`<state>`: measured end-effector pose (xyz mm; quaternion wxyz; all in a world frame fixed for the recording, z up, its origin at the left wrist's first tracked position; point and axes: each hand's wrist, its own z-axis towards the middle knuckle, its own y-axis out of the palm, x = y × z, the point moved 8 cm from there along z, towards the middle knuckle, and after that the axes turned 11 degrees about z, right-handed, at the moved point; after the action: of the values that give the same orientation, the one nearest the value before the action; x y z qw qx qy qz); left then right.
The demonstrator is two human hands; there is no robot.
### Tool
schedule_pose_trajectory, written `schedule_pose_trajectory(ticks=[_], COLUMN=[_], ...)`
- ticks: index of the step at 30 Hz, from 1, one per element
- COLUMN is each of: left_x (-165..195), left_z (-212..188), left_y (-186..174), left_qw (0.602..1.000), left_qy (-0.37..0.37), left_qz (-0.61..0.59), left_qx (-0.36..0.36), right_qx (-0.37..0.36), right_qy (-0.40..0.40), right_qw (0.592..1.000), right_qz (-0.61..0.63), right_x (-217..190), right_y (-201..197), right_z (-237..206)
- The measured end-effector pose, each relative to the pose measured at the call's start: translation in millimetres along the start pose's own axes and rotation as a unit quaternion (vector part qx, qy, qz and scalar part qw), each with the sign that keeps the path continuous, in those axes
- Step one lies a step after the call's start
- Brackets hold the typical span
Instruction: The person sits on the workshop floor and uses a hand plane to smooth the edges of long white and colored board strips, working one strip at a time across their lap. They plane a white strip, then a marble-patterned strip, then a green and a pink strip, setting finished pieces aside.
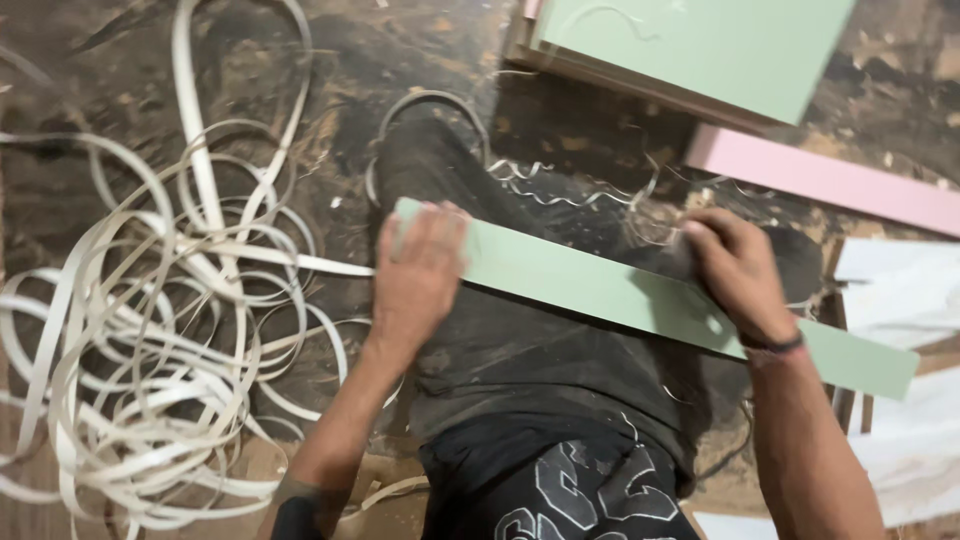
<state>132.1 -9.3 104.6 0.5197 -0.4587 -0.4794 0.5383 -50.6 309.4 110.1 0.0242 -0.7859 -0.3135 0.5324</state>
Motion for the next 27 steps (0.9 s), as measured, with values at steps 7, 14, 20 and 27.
schedule_pose_trajectory(ticks=[7, 14, 20, 27], left_x=[165, 299, 386, 401], left_z=[12, 25, 40, 65], left_y=[3, -9, -2, 5], left_qw=[0.951, 0.892, 0.859, 0.872], left_qy=[0.283, 0.431, 0.489, 0.453], left_qz=[-0.093, -0.127, -0.147, -0.183], left_qx=[-0.083, -0.051, -0.042, -0.030], right_qx=[0.185, 0.343, 0.474, 0.514], right_qy=[0.028, 0.109, 0.109, 0.081], right_qw=[0.980, 0.865, 0.785, 0.757], right_qz=[0.073, 0.349, 0.385, 0.395], right_x=[87, 177, 214, 228], right_y=[-107, -115, -175, -226], right_z=[-123, -214, -253, -231])
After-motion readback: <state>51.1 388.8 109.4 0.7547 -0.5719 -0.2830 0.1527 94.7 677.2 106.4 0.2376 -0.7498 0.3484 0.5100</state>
